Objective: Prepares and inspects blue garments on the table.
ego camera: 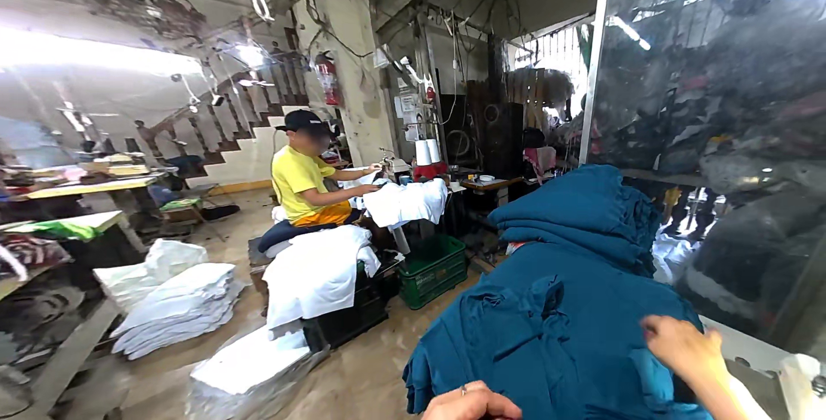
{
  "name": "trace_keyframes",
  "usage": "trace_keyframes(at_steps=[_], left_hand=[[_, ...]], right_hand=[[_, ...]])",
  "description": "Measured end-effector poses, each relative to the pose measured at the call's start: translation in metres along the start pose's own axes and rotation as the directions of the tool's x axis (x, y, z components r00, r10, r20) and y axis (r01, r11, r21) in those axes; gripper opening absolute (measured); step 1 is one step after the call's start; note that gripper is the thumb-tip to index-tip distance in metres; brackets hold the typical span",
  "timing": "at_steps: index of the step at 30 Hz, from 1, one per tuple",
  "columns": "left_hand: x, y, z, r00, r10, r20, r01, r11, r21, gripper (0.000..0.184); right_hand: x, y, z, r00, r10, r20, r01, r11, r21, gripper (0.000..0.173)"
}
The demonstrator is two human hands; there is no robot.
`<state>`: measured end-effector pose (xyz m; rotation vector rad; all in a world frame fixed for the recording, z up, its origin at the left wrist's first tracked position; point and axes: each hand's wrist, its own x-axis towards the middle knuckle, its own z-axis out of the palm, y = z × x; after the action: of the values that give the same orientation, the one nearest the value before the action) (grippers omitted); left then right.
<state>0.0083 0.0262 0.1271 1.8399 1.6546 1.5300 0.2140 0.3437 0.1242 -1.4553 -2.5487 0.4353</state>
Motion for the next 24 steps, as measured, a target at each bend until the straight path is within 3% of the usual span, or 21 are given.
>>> trace_keyframes(at_steps=[1, 2, 4, 6, 7, 11, 13, 15, 17, 22, 24], left_hand=[[0.009, 0.006, -0.010, 0.997, 0.067, 0.038, -0.069, 0.996, 0.049, 0.015], [0.018, 0.011, -0.020, 0.989, 0.126, 0.072, -0.133, 0.987, 0.092, 0.016], [0.038, 0.017, -0.036, 0.969, 0.219, 0.116, -0.235, 0.961, 0.145, 0.016], [0.057, 0.019, -0.048, 0.961, 0.243, 0.134, -0.260, 0.956, 0.135, 0.017], [0.065, 0.021, -0.054, 0.967, 0.211, 0.141, -0.227, 0.969, 0.103, 0.017], [0.093, 0.030, -0.075, 0.984, -0.030, 0.175, 0.025, 0.999, 0.032, 0.019], [0.108, 0.025, -0.081, 0.988, -0.021, 0.153, 0.001, 0.991, 0.131, 0.021], [0.119, 0.012, -0.082, 0.992, 0.098, 0.083, -0.116, 0.958, 0.261, 0.021], [0.121, -0.001, -0.077, 0.981, 0.196, 0.011, -0.191, 0.936, 0.295, 0.020], [0.069, -0.033, -0.032, 0.946, 0.322, -0.033, -0.307, 0.925, 0.225, 0.019], [0.034, -0.041, -0.005, 0.957, 0.290, -0.022, -0.279, 0.936, 0.213, 0.017]], right_hand=[[-0.011, -0.021, -0.011, 0.986, -0.164, -0.036, 0.168, 0.974, 0.151, 0.032], [-0.026, -0.044, -0.020, 0.936, -0.348, -0.054, 0.346, 0.880, 0.325, 0.035], [-0.062, -0.095, -0.024, 0.727, -0.672, -0.143, 0.613, 0.541, 0.576, 0.054], [-0.092, -0.138, -0.027, 0.546, -0.825, -0.147, 0.706, 0.358, 0.611, 0.071], [-0.098, -0.152, -0.030, 0.515, -0.847, -0.128, 0.710, 0.339, 0.618, 0.071], [-0.080, -0.180, -0.044, 0.674, -0.735, -0.076, 0.613, 0.499, 0.613, 0.045], [-0.067, -0.186, -0.056, 0.735, -0.673, -0.087, 0.591, 0.572, 0.569, 0.037], [-0.060, -0.189, -0.064, 0.761, -0.635, -0.132, 0.602, 0.615, 0.510, 0.032], [-0.059, -0.185, -0.064, 0.751, -0.630, -0.198, 0.644, 0.632, 0.431, 0.030], [-0.074, -0.134, -0.011, 0.557, -0.732, -0.392, 0.830, 0.504, 0.237, 0.035], [-0.097, -0.112, 0.017, 0.594, -0.718, -0.362, 0.804, 0.522, 0.284, 0.033]])
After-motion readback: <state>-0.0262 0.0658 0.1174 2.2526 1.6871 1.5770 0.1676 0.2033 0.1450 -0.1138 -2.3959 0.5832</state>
